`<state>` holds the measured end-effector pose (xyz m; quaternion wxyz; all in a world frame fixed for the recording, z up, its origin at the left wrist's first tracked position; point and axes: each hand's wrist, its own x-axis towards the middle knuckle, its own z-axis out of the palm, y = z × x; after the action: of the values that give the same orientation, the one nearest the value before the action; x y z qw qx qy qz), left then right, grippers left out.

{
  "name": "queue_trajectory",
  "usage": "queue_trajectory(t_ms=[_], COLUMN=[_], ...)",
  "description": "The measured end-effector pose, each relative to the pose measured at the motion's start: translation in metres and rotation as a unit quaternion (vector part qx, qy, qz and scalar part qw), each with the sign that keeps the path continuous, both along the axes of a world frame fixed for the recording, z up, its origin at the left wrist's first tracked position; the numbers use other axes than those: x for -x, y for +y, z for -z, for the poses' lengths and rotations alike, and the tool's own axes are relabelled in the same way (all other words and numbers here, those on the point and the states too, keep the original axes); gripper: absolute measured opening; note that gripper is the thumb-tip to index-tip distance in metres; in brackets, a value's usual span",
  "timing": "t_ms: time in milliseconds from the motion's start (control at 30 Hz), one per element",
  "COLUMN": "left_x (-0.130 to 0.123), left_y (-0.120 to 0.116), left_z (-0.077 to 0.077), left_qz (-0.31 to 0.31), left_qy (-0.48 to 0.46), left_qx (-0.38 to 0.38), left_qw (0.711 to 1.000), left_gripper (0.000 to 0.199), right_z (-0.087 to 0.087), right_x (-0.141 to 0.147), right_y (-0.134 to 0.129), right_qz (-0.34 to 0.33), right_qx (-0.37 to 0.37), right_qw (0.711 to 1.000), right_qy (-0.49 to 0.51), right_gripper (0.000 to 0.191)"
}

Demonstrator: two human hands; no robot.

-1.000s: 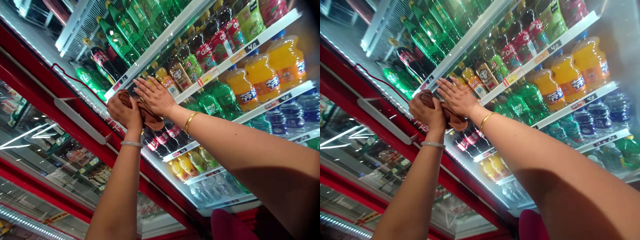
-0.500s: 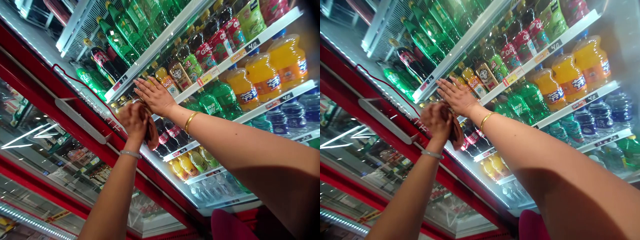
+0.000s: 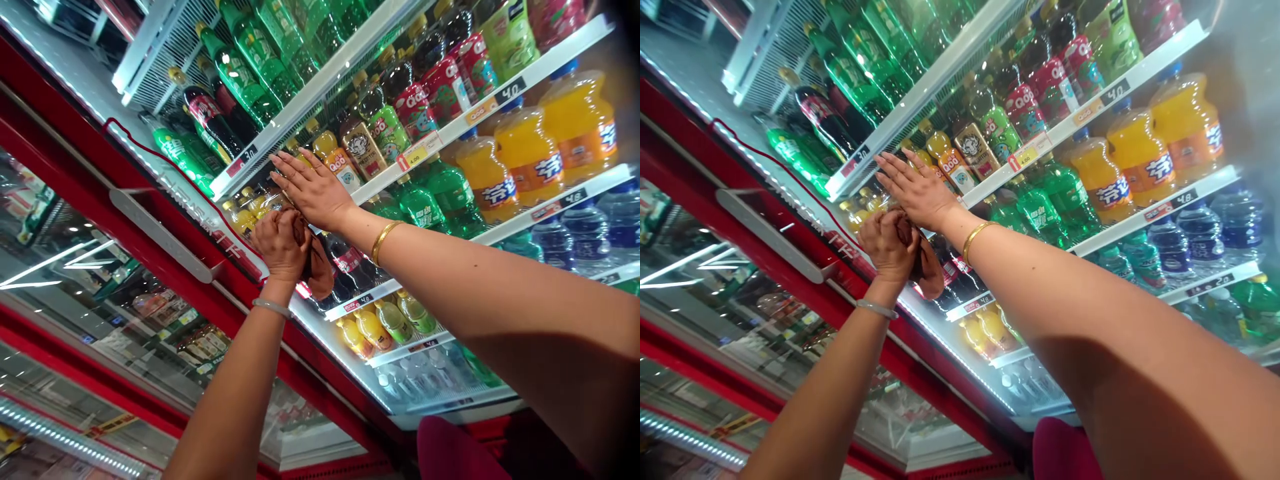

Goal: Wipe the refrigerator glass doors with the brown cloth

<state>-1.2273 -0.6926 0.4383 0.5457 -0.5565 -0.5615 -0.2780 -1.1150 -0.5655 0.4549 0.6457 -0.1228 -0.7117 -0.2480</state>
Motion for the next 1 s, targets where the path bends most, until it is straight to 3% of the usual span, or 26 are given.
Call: queue_trajectory(t_ms=[67, 133, 200, 233, 300, 467, 567, 633, 733, 800, 867, 933, 1000], left_x=[-0.002, -0.005, -0.008, -0.009, -0.012, -0.018, -0.016, -0.01, 0.0, 0.003, 0.001, -0.002, -0.006], left_y=[0.0, 0.005, 0.015, 0.02, 0.027, 0.027, 0.019, 0.011, 0.003, 0.004, 0.01, 0.017, 0.023], left_z=[-0.031, -0.063, -0.08, -0.081, -0.067, 0.006, 0.026, 0.017, -0.024, -0.054, -0.072, -0.073, -0.055], left_qz=[-0.011, -0.014, 0.008, 0.016, 0.025, 0.013, 0.009, 0.01, 0.01, 0.0, 0.005, 0.015, 0.026], left_qy=[-0.026, -0.111, -0.145, -0.141, -0.111, -0.084, -0.085, -0.06, -0.017, -0.041, -0.086, -0.108, -0.108], left_qx=[-0.016, -0.113, -0.163, -0.171, -0.174, -0.175, -0.133, -0.067, 0.016, -0.043, -0.123, -0.151, -0.143], left_qw=[0.999, 0.987, 0.976, 0.975, 0.978, 0.981, 0.987, 0.996, 1.0, 0.998, 0.989, 0.982, 0.984], left_gripper=[0.042, 0.044, 0.046, 0.046, 0.044, 0.033, 0.032, 0.034, 0.043, 0.047, 0.047, 0.046, 0.045], right_z=[0.0, 0.0, 0.0, 0.0, 0.0, 0.0, 0.0, 0.0, -0.001, -0.001, 0.0, 0.0, 0.0], right_x=[0.001, 0.003, 0.004, 0.004, 0.004, 0.002, 0.0, -0.001, 0.0, 0.002, 0.004, 0.004, 0.002], right_y=[0.001, 0.002, 0.003, 0.004, 0.004, 0.004, 0.002, 0.0, 0.0, 0.001, 0.004, 0.005, 0.004], right_qz=[-0.002, 0.0, 0.006, 0.009, 0.011, 0.003, -0.009, -0.014, -0.02, -0.033, -0.05, -0.059, -0.051], right_qx=[-0.006, -0.013, -0.017, -0.018, -0.018, -0.01, -0.001, 0.005, 0.008, 0.002, -0.007, -0.01, -0.002], right_qw=[1.0, 1.0, 1.0, 1.0, 0.999, 1.0, 1.0, 1.0, 1.0, 0.999, 0.999, 0.998, 0.999], right_qy=[0.005, 0.009, 0.017, 0.022, 0.031, 0.019, 0.005, -0.003, -0.007, -0.003, 0.003, 0.003, -0.009], right_gripper=[0.06, 0.059, 0.059, 0.058, 0.056, 0.056, 0.056, 0.056, 0.057, 0.058, 0.058, 0.059, 0.06])
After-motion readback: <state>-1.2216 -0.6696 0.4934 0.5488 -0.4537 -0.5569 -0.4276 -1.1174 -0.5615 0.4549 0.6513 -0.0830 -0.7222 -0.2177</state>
